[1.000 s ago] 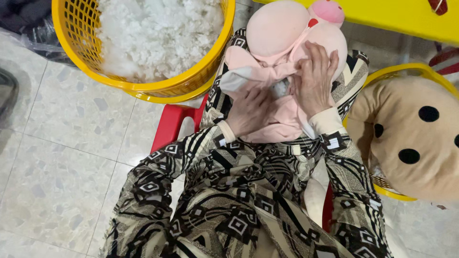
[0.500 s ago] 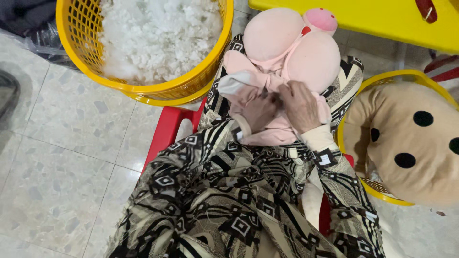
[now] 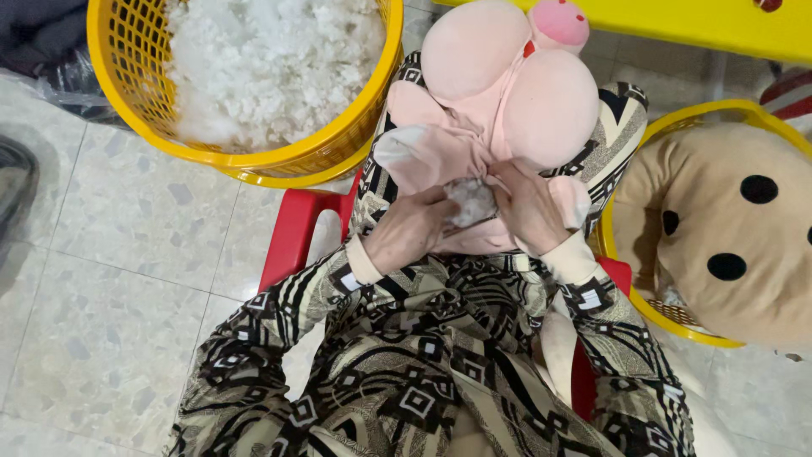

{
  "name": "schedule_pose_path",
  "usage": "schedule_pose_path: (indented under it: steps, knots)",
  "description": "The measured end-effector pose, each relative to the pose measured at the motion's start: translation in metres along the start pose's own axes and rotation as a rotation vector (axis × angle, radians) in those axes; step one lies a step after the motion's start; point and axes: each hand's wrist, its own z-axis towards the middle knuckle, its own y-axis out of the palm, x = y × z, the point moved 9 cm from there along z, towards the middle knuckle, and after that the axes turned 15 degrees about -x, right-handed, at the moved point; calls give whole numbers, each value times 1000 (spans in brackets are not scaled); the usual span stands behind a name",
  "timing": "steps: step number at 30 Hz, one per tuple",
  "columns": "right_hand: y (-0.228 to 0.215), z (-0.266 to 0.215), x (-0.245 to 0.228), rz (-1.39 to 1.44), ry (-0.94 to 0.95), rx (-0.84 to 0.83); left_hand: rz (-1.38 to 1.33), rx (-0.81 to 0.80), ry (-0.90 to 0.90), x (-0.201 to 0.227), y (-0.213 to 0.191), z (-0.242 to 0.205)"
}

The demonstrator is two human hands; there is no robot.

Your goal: The person repeatedly takes handfuls of white synthetic stuffing from a yellow basket and inserts them into a pink plush toy. The hands fluff and pack the material inside the toy's opening throughout the clip.

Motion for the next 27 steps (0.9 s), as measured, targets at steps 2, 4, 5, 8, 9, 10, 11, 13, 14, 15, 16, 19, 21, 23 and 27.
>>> schedule_pose_path:
  steps: [2,4,5,8,9,10,11,13,14,15,16,19,21,23,27]
  knots:
    - [-1,-2,6,58,21,4,-30,46,40,1,-7,-2]
    - [-1,2,13,50,40,14,-19,131,76,-8,-15,5]
    - [2,2,16,48,49,17,6,193,91,-17,-22,15]
    - [-1,0,-1,-227,-85,168,-94,191,73,-44,-20,33]
    - [-1,3,-6,-319,-119,207,-152,158,61,-54,-22,42]
    - [2,-1,-11,-407,-142,232,-204,183,74,-59,-24,46]
    - [4,-3,-14,-495,-166,256,-255,208,86,-63,-28,51]
    - [18,-4,-8,-348,-194,156,-309,216,48,-66,-21,48]
    - [22,1,-6,-277,-213,114,-294,208,9,-66,-22,49]
    - [26,6,-4,-278,-202,88,-279,199,-30,-65,-24,49]
    - [29,13,-2,-280,-194,64,-267,181,-82,-65,-25,47]
    - [33,24,5,-283,-138,31,-149,193,-147,-47,-30,31]
    - [33,28,9,-266,-118,34,39,285,-72,-29,-39,21]
    - [35,28,11,-228,-122,42,160,208,-95,-27,-28,24]
    - [40,29,21,-181,-77,-6,314,112,-144,-38,0,46]
